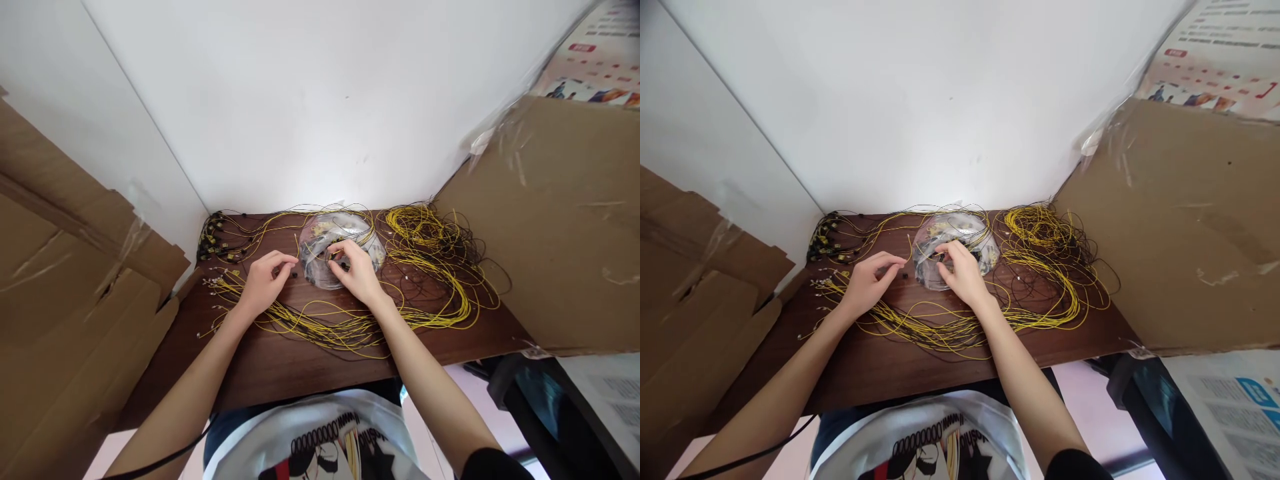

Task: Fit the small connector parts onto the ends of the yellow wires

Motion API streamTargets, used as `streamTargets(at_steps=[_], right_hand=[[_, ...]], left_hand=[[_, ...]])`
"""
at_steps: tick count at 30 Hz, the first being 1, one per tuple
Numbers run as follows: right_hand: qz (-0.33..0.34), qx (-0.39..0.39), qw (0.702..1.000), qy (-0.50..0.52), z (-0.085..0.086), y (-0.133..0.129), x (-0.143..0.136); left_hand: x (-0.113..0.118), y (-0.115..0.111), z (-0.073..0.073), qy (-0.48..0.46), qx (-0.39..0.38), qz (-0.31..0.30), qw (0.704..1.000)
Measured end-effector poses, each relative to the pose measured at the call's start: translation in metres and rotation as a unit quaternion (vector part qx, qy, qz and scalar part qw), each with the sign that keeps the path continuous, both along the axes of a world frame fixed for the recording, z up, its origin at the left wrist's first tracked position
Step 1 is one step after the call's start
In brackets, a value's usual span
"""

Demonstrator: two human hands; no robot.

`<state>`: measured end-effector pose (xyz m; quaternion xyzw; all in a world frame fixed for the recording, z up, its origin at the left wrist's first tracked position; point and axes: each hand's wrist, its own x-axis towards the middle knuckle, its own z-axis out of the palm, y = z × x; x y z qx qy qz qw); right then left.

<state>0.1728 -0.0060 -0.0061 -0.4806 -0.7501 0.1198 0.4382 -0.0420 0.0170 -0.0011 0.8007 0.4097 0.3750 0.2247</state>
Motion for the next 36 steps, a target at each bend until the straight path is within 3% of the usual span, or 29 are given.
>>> streamTargets(at_steps=[4,13,23,29,33,36], right_hand=[[0.008,0.007,1.0,0.019,-0.001,0.0,0.0],[0.006,-0.013,0.997,-0.071,-0.007,0.0,-0.003],[-0.066,-0.03,0.986,-0.152,-0.01,-0.002,-0.01],[-0.077,-0.016,0.995,-0.059,-0.004,-0.001,-0.009],[-0.004,-0.031,0.998,0.046,0.001,-0.003,-0.012],[0.05,-0.068,0.994,0.071,0.004,-0.006,-0.016]], left_hand=[[0.003,-0.002,-0.001,-0.027,-0.018,-0.01,0.999],[0.008,-0.005,-0.004,-0.012,-0.033,-0.027,0.999],[0.01,-0.006,-0.005,-0.006,-0.037,-0.03,0.999],[0.012,-0.007,-0.004,-0.028,-0.034,-0.023,0.999],[0.014,-0.008,-0.004,-0.089,-0.074,-0.012,0.993],[0.016,-0.01,-0.002,-0.153,-0.126,-0.021,0.98]])
